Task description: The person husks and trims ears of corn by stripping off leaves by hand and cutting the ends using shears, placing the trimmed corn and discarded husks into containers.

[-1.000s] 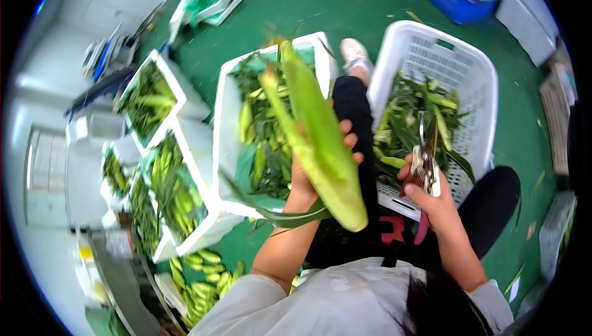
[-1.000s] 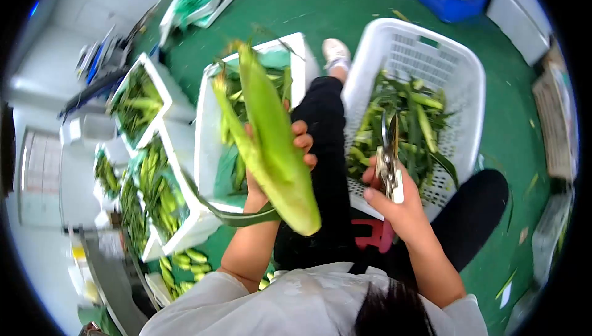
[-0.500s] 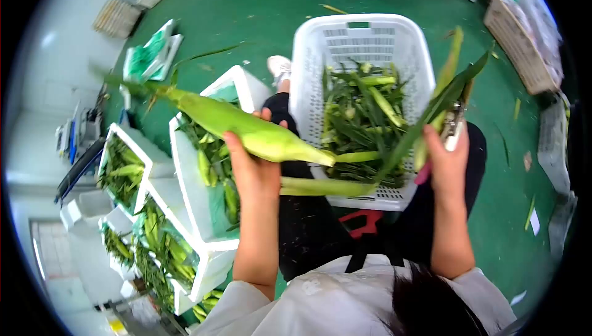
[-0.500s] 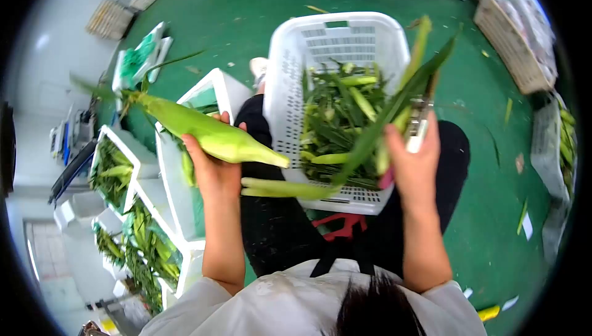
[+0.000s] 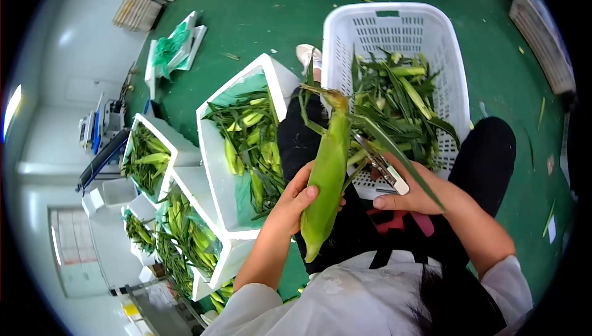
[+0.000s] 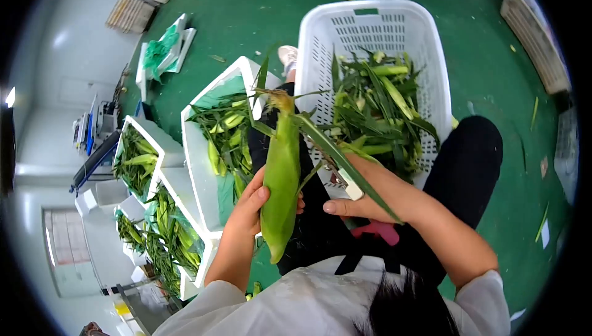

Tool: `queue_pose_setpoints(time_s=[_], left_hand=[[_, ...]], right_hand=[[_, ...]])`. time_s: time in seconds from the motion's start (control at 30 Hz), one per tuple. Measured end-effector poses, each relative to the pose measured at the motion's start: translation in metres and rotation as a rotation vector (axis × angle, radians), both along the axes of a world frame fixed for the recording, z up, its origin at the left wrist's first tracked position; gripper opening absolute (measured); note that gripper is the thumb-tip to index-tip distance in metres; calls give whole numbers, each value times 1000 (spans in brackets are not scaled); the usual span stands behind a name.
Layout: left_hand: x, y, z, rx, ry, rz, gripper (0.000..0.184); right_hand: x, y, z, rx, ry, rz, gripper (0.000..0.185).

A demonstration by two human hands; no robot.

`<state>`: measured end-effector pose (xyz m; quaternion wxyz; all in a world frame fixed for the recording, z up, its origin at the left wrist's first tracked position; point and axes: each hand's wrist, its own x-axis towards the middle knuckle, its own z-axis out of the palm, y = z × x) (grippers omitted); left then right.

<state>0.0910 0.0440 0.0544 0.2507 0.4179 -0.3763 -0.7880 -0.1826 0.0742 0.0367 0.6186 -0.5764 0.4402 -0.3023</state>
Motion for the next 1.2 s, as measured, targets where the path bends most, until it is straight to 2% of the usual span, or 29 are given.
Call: queue_pose_setpoints(time_s=[0.03, 0.07, 0.13, 0.17, 0.2, 0.23, 0.3, 0.37, 0.47, 0.5, 0.6, 0.67, 0.77, 0.8, 0.87, 0.9, 0.93, 1.03, 1.07, 1.13, 1.2], left_hand=[[1, 2, -4, 26, 7, -13, 78], [1, 4, -3, 52, -20, -51, 77], [-1, 4, 4, 90, -71, -125, 75], [0, 4, 7, 121, -63, -174, 73], [5, 4, 3, 224, 17, -220, 73], [11, 3, -4, 323, 98, -261, 73], [8, 5, -4, 450, 187, -308, 73], [6, 5, -5, 507, 149, -292, 76], [1, 6, -9, 445, 199, -269, 82], [-1, 4, -11, 395, 237, -262, 84], [-8, -11, -15, 321, 253, -398, 85], [-16, -11, -13, 371, 198, -391, 90], [-34, -8, -5, 408, 87, -457, 92], [-36, -9, -7, 434, 131, -515, 91], [-38, -14, -14, 485, 218, -616, 90], [-38, -18, -17, 459, 246, -644, 90], [-39, -23, -22, 459, 284, -653, 87], [-43, -26, -25, 13, 161, -319, 82], [-45, -37, -35, -49, 235, -193, 75], [-59, -45, -24, -224, 141, 133, 65], [-65, -56, -21, -395, 180, 405, 53]], right_hand=[[-1, 0, 0, -34, -125, -10, 88], [-5, 1, -2, 4, -131, 63, 90], [-7, 7, -14, -136, -19, 21, 90], [-9, 8, -13, -178, -83, 11, 90], [-12, 11, -12, -226, 12, 36, 84], [-13, 17, -18, -71, -105, 41, 75], [-10, 27, -28, 69, -268, 37, 60], [-9, 37, -32, 51, -363, 9, 46], [-20, 52, -19, 541, -537, -136, 32], [-23, 57, -18, 504, -493, -146, 37], [-29, 74, -17, 618, -753, -64, 44], [-31, 75, -20, 546, -706, 88, 55], [-28, 66, -19, 442, -681, 133, 54], [-24, 62, -28, 305, -713, 118, 49], [-27, 60, -27, 306, -593, 70, 41], [-28, 61, -15, 423, -601, -67, 37], [-22, 67, -21, 535, -688, -258, 42], [-19, 70, -29, 546, -841, -639, 31], [-15, 73, -27, 519, -808, -681, 37], [-12, 85, -15, 528, -872, -512, 44], [-4, 95, -14, 551, -753, -329, 57]])
